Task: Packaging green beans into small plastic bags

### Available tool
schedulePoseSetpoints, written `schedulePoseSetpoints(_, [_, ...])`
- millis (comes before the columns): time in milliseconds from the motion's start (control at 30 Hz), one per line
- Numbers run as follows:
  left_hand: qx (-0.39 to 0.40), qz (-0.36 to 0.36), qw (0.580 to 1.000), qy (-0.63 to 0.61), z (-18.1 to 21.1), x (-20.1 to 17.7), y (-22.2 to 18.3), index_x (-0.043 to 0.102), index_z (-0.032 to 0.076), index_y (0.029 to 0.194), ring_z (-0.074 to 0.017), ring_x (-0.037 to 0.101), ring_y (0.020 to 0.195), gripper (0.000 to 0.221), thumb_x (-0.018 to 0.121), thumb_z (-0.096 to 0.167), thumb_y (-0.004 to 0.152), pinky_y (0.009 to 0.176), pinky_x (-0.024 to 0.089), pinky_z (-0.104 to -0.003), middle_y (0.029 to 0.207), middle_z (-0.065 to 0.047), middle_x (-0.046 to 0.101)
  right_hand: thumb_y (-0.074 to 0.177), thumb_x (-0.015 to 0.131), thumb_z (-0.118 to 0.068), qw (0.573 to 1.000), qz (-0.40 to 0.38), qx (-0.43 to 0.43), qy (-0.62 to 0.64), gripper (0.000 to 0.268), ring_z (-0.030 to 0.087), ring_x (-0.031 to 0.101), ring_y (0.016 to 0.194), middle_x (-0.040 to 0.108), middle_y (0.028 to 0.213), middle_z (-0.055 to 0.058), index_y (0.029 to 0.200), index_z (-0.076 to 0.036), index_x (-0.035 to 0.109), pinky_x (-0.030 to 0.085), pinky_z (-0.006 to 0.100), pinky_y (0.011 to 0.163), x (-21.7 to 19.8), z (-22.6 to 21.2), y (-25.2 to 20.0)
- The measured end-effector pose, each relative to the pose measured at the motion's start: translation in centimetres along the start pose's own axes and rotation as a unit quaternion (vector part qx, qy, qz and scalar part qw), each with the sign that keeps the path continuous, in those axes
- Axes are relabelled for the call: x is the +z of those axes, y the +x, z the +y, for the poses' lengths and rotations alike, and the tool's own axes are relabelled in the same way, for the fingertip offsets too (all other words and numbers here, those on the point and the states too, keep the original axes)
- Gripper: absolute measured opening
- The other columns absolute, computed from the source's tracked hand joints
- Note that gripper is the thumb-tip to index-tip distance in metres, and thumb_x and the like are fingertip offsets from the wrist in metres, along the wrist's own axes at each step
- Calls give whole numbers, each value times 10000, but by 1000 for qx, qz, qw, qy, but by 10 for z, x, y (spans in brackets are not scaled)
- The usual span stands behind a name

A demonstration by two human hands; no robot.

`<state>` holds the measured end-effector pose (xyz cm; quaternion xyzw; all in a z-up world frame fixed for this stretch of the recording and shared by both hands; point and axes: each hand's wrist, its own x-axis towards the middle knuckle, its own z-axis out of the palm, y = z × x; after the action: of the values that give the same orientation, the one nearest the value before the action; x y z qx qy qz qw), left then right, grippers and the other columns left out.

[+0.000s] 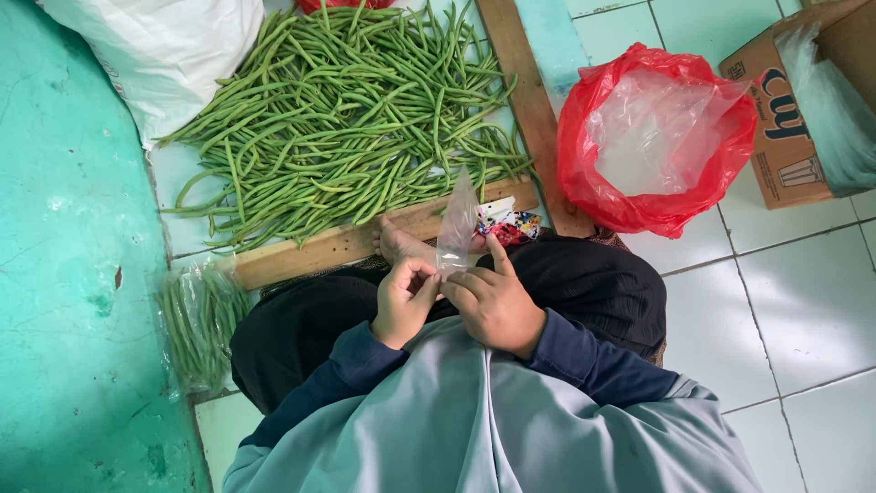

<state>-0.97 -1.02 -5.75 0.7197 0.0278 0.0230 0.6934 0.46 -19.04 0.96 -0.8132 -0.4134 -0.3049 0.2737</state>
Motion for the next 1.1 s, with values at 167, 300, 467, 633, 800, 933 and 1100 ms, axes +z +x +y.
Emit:
schedulePoseSetpoints(167, [77,-4,994,74,9,-8,0,674,55,895,-227,724,607,84,714,-16,876,495,594,-308,688,-104,678,1002,485,-112,999,-38,13,-24,259,270,711,757,725,907,138,1035,-31,728,334,697,1137,12,5,-11])
schedulePoseSetpoints(300, [150,-11,983,103,3,-1,-8,697,96,866,-228,701,600,116,731,-5,821,511,570,-301,672,-72,703,920,566,-122,994,-87,38,-51,170,254,724,718,724,843,112,935,-63,725,374,622,1145,24,12,-26])
schedulePoseSetpoints(467, [166,-26,981,98,3,-3,-8,710,113,908,-197,700,626,98,739,44,845,543,576,-300,700,-44,717,934,638,-207,992,-90,63,-56,148,240,732,664,726,848,84,967,-109,744,503,513,1047,7,16,-10])
schedulePoseSetpoints(633, [147,4,984,100,-10,-23,14,710,110,1004,-207,691,718,83,701,110,922,653,576,-330,844,-67,749,874,759,-236,987,-85,133,-38,103,288,764,730,738,825,69,907,-139,770,613,413,784,-8,42,-23])
schedulePoseSetpoints(800, [-1,90,995,33,-78,-48,34,466,-18,1361,-381,499,1271,397,625,135,1031,1066,416,-533,1329,-253,504,802,841,-52,968,-8,188,168,161,426,701,623,688,728,178,903,4,730,576,445,562,-60,37,24])
schedulePoseSetpoints(933, [-164,3,982,-94,-23,-48,40,139,-52,1577,-544,122,1498,760,486,386,1062,1203,141,-669,1585,-394,122,713,952,-162,959,22,205,195,323,386,709,602,717,739,178,954,-25,787,563,444,534,-70,57,-2])
schedulePoseSetpoints(1100, [-138,-85,922,-353,-90,-51,49,429,101,1510,-191,737,1057,683,697,404,960,931,620,-353,1315,-139,677,714,947,-142,902,40,310,298,456,197,720,765,739,902,175,1105,22,779,551,339,609,-85,77,-12])
